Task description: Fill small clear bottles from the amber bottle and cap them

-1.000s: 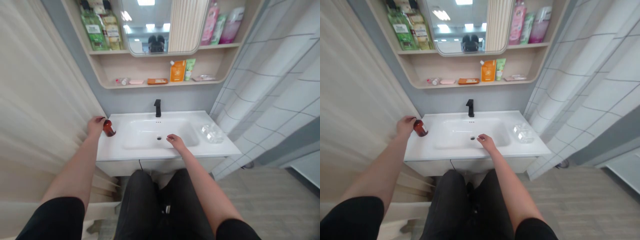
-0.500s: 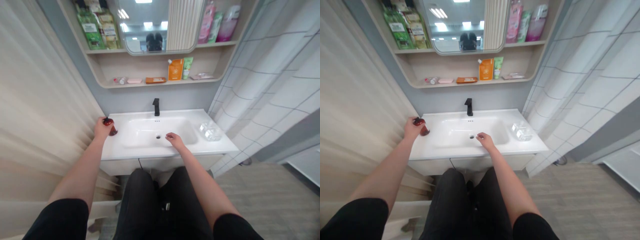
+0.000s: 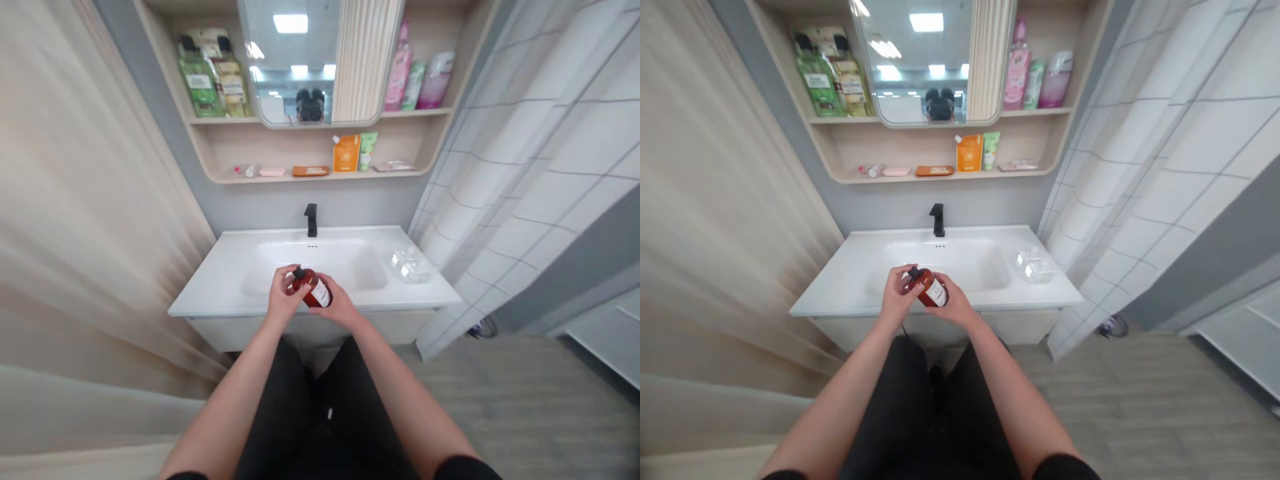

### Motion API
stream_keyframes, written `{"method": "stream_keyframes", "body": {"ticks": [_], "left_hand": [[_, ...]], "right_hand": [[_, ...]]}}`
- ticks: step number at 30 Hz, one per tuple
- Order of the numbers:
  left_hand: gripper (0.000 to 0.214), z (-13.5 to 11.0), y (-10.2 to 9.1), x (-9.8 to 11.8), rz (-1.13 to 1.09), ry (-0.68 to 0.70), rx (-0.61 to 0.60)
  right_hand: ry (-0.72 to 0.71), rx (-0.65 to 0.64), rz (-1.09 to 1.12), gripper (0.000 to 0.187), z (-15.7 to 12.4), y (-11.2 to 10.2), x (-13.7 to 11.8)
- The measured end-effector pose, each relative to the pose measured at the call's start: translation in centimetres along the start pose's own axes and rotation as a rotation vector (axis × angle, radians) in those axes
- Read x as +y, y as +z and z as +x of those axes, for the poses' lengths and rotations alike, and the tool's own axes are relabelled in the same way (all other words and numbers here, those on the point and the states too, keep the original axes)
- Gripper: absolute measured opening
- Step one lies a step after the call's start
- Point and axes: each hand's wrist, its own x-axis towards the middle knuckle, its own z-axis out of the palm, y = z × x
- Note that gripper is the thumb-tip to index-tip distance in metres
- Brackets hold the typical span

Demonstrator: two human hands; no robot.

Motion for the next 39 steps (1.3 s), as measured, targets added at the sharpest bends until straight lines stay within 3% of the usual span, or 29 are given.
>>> {"method": "stream_keyframes", "body": {"ticks": [5, 8, 13, 17, 21, 24, 29, 35, 37, 39], "left_hand": [[0.026, -0.3, 0.7, 1.0, -0.035, -0.026, 0.069], [0.031, -0.5, 0.5, 2.3, -0.101, -0.083, 0.016], [0.042, -0.6, 0.3, 4.4, -0.021, 0.007, -0.107], [0.042, -0.7, 0.1, 4.9, -0.011, -0.045, -0.106], [0.036, -0.9, 0.3, 5.4, 0.048, 0.006, -0.164], [0.032, -0.7, 0.8, 5.7, 0.083, 0.003, -0.138], [0.027, -0.6, 1.1, 5.4, 0.038, -0.047, -0.141], [0.027, -0.8, 1.5, 4.2, 0.120, -0.020, -0.294], [0.034, -0.2, 0.5, 3.0, 0.176, 0.003, -0.348], [0.043, 0.9, -1.6, 1.1, 0.263, -0.029, -0.344]], "right_hand": [[0.004, 0.056, -0.039, 0.101, -2.2, -0.1, -1.8], [-0.012, 0.059, -0.023, 0.101, -2.8, -0.6, -2.6], [-0.030, 0.041, -0.038, 0.101, -3.2, -0.8, -3.7], [-0.037, 0.047, -0.032, 0.101, -3.5, -0.7, -3.8], [-0.028, 0.053, -0.041, 0.101, -3.6, -0.6, -3.6], [-0.040, 0.049, -0.016, 0.100, -3.5, -0.5, -3.6], [-0.046, 0.055, 0.018, 0.099, -3.7, -1.1, -3.6], [0.019, 0.030, -0.056, 0.098, -5.1, -2.2, -2.6], [0.056, 0.121, -0.114, 0.094, -6.0, -3.7, -1.8], [0.124, 0.293, -0.181, 0.094, -7.3, -6.3, -0.7]]}}
